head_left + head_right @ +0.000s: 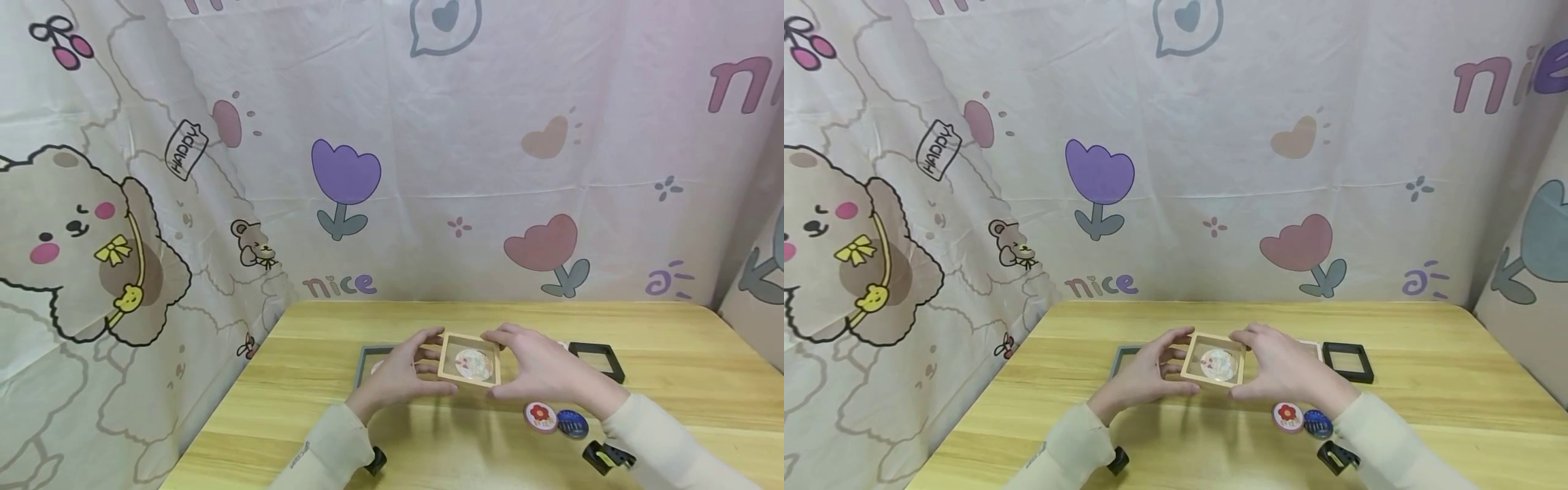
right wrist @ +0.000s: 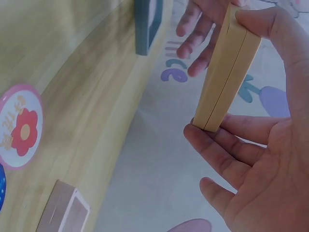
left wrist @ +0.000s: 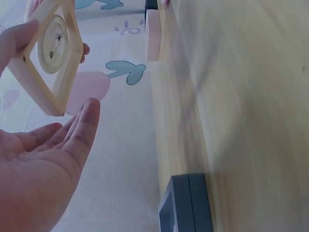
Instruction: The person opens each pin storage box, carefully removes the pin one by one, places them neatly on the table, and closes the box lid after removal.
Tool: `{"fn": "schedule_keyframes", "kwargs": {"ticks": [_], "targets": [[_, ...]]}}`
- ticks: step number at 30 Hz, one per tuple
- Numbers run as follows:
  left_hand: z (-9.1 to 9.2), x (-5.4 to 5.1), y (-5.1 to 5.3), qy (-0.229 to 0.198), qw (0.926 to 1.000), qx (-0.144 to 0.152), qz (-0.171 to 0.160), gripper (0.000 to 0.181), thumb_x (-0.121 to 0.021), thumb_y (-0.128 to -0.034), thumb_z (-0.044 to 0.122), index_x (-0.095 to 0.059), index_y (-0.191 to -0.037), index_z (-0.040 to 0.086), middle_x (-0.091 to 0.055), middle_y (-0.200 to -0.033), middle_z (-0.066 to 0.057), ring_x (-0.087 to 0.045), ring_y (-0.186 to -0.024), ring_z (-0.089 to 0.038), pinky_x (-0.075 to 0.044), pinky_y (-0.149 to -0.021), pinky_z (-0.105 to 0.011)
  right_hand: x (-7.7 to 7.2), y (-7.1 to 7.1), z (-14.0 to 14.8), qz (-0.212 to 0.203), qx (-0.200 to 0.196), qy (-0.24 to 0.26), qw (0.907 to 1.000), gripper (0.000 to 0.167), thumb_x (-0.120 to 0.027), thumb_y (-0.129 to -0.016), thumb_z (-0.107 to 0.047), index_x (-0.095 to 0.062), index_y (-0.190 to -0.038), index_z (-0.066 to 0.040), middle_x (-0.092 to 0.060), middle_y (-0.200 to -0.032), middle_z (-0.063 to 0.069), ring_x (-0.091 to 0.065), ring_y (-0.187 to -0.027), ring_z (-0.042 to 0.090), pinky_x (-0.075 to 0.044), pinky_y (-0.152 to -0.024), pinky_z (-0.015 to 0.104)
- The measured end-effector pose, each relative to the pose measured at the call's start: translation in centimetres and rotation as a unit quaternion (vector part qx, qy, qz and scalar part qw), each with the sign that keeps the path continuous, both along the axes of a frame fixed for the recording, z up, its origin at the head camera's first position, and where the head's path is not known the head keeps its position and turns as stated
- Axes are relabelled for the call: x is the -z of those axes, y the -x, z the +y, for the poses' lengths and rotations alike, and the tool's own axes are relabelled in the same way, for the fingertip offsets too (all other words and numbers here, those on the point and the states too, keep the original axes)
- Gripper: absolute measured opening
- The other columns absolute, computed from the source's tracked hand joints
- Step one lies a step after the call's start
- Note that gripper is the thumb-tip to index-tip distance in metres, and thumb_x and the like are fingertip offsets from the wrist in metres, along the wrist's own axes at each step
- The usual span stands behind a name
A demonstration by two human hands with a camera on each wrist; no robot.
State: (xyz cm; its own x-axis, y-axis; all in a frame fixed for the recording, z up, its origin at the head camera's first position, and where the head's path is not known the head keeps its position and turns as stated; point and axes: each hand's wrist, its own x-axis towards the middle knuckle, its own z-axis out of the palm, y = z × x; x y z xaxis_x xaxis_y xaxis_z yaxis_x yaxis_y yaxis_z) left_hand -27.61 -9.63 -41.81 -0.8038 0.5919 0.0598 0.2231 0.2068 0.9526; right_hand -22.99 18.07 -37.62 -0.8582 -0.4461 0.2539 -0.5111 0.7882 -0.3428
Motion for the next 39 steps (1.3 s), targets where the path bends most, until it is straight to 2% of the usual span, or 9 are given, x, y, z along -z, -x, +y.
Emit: {"fn": "schedule_keyframes", "kwargs": {"ticks": [6, 9, 15, 18, 20, 23, 29, 33, 39], "targets": [[0.0, -0.1, -1.0, 0.009, 0.9996, 0.018, 0.019, 0.103, -0.094, -0.0826, 0.011, -0.035, -0.167, 0.017, -0.051, -0.157, -0.010, -0.064, -0.128, -0.018, -0.058, -0.106, -0.023, -0.5, -1.2, 0.1, -0.006, 0.000, 0.012, 0.9999, 0.088, -0.093, -0.071, -0.055, -0.065, -0.143, -0.011, -0.068, -0.138, 0.006, -0.068, -0.123, 0.031, -0.062, -0.097, 0.056], [-0.1, -0.1, -1.5, 0.003, 0.9995, 0.026, 0.015, 0.101, -0.093, -0.0821, 0.008, -0.037, -0.166, 0.018, -0.052, -0.155, -0.010, -0.063, -0.126, -0.017, -0.059, -0.105, -0.022, -0.5, -1.7, 0.1, -0.003, -0.004, 0.017, 0.9998, 0.088, -0.093, -0.070, -0.055, -0.066, -0.142, -0.012, -0.068, -0.136, 0.001, -0.069, -0.121, 0.026, -0.063, -0.095, 0.051], [-0.1, -0.1, -2.3, -0.020, 0.9988, 0.040, 0.017, 0.095, -0.092, -0.0803, 0.004, -0.043, -0.161, 0.014, -0.056, -0.151, -0.012, -0.066, -0.121, -0.015, -0.061, -0.104, -0.026, -0.4, -2.7, 0.1, 0.034, -0.010, 0.009, 0.9993, 0.085, -0.093, -0.069, -0.056, -0.067, -0.139, -0.015, -0.068, -0.126, -0.010, -0.071, -0.110, 0.016, -0.063, -0.086, 0.038], [0.0, -0.1, -2.7, -0.026, 0.9987, 0.038, 0.022, 0.092, -0.093, -0.0790, 0.004, -0.047, -0.158, 0.012, -0.058, -0.147, -0.010, -0.068, -0.119, -0.014, -0.061, -0.104, -0.027, -0.5, -3.1, 0.1, 0.045, -0.013, 0.010, 0.9988, 0.083, -0.092, -0.069, -0.057, -0.067, -0.137, -0.017, -0.066, -0.123, -0.015, -0.069, -0.107, 0.009, -0.059, -0.091, 0.043], [0.0, -0.2, -2.9, -0.031, 0.9985, 0.036, 0.025, 0.091, -0.093, -0.0783, 0.004, -0.047, -0.157, 0.011, -0.060, -0.145, -0.010, -0.068, -0.118, -0.014, -0.061, -0.104, -0.027, -0.6, -3.3, 0.1, 0.044, -0.017, 0.012, 0.9988, 0.083, -0.092, -0.070, -0.057, -0.066, -0.138, -0.018, -0.065, -0.122, -0.017, -0.067, -0.102, 0.004, -0.057, -0.091, 0.044], [0.0, -0.4, -3.2, -0.042, 0.9980, 0.039, 0.026, 0.090, -0.093, -0.0774, 0.004, -0.048, -0.156, 0.011, -0.060, -0.144, -0.008, -0.069, -0.119, -0.014, -0.061, -0.104, -0.029, -0.8, -3.7, 0.2, 0.032, -0.026, 0.021, 0.9989, 0.084, -0.092, -0.071, -0.055, -0.064, -0.141, -0.017, -0.064, -0.124, -0.015, -0.064, -0.091, -0.002, -0.057, -0.088, 0.036], [0.2, -0.6, -3.7, -0.062, 0.9964, 0.049, 0.029, 0.089, -0.092, -0.0756, 0.000, -0.050, -0.153, 0.011, -0.062, -0.141, -0.006, -0.069, -0.120, -0.014, -0.061, -0.106, -0.032, -0.8, -4.3, 0.4, 0.038, -0.035, 0.033, 0.9981, 0.087, -0.093, -0.071, -0.053, -0.062, -0.143, -0.014, -0.064, -0.125, -0.010, -0.063, -0.095, 0.002, -0.058, -0.076, 0.026], [0.3, -0.6, -3.9, -0.069, 0.9956, 0.053, 0.036, 0.086, -0.092, -0.0747, -0.001, -0.052, -0.150, 0.012, -0.064, -0.138, -0.005, -0.070, -0.119, -0.015, -0.061, -0.107, -0.031, -0.7, -4.7, 0.5, 0.011, -0.037, 0.055, 0.9977, 0.088, -0.093, -0.073, -0.050, -0.060, -0.145, -0.012, -0.063, -0.128, -0.006, -0.058, -0.082, -0.002, -0.054, -0.066, 0.020], [0.5, -0.4, -4.1, -0.078, 0.9949, 0.052, 0.037, 0.085, -0.092, -0.0751, 0.000, -0.053, -0.150, 0.012, -0.065, -0.136, -0.004, -0.071, -0.117, -0.015, -0.060, -0.108, -0.032, -0.2, -5.0, 0.1, 0.058, -0.015, 0.029, 0.9978, 0.087, -0.094, -0.072, -0.054, -0.061, -0.144, -0.018, -0.061, -0.128, -0.015, -0.058, -0.100, 0.004, -0.054, -0.078, 0.024]]}}
